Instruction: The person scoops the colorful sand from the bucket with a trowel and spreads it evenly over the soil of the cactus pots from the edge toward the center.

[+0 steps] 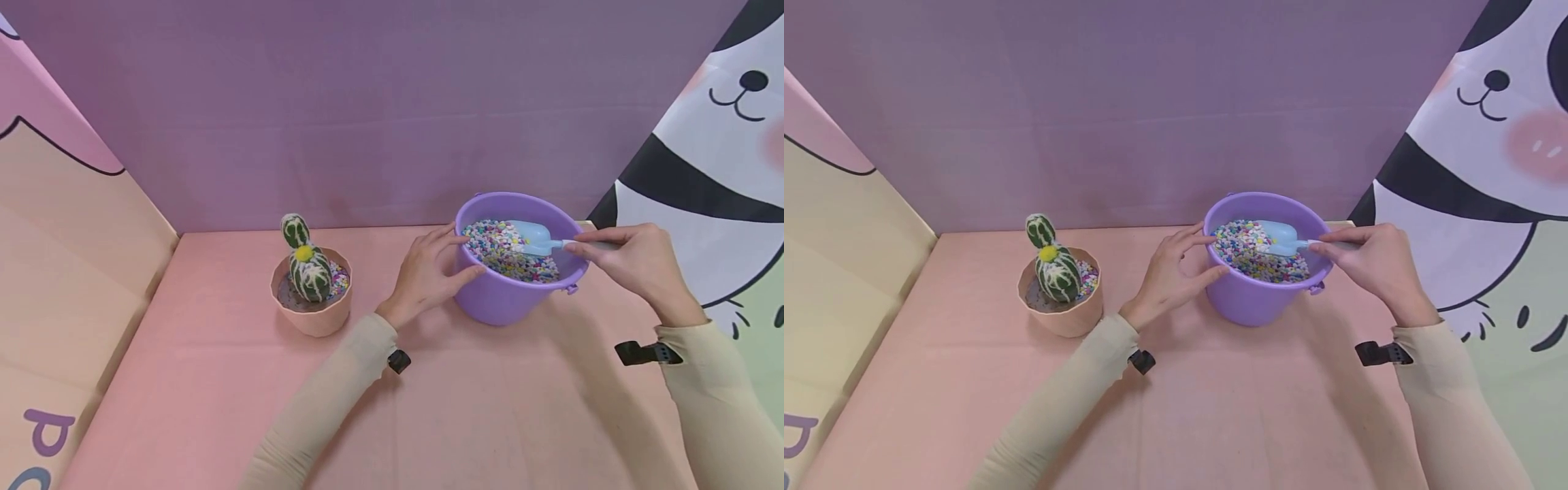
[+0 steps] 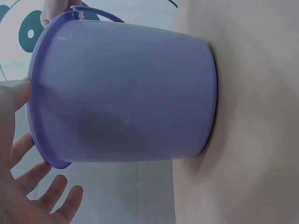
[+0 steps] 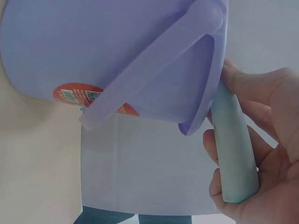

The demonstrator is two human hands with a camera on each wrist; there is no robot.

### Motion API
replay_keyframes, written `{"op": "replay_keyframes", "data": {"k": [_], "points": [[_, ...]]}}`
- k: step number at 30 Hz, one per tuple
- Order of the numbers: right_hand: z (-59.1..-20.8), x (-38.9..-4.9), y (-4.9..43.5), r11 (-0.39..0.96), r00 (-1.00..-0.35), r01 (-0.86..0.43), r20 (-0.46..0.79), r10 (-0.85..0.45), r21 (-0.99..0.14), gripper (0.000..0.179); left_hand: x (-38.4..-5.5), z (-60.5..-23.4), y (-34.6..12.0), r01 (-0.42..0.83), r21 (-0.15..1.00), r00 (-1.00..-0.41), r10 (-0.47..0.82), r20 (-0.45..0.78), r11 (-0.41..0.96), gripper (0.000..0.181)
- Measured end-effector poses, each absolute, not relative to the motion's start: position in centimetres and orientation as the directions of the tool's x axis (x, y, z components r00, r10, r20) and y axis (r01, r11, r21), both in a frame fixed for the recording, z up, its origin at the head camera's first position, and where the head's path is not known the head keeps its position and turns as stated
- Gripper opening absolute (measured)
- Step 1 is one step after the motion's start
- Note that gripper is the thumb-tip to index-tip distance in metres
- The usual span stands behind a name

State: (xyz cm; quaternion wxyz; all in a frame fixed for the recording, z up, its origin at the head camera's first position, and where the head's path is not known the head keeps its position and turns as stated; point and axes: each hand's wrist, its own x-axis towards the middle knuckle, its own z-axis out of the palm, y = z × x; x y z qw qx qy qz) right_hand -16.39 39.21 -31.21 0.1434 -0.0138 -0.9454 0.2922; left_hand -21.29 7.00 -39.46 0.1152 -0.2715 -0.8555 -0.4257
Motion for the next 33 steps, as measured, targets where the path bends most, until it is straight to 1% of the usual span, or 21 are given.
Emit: {"op": "replay_keyframes", "data": {"k": [7,15,23,30,33], "points": [[-31.0,-16.1,39.2,0.826,-0.958,-0.045,0.259,0.124,-0.562,0.048,-21.1,-39.5,7.1,0.556,0.677,-0.831,0.353,0.430,0.483,0.060],[-31.0,-16.1,39.2,0.829,-0.956,-0.050,0.267,0.122,-0.557,0.046,-21.0,-39.6,7.2,0.546,0.686,-0.836,0.353,0.419,0.480,0.061],[-31.0,-15.7,39.0,0.833,-0.955,-0.039,0.266,0.130,-0.551,0.046,-20.8,-39.6,7.1,0.564,0.675,-0.824,0.367,0.431,0.476,0.061],[-30.4,-15.3,38.5,0.828,-0.945,-0.036,0.288,0.154,-0.559,0.045,-20.4,-39.4,6.7,0.533,0.691,-0.845,0.349,0.405,0.488,0.068],[-30.2,-15.2,38.3,0.829,-0.945,-0.042,0.292,0.149,-0.558,0.046,-20.1,-39.1,6.4,0.530,0.695,-0.847,0.344,0.405,0.486,0.067]]}}
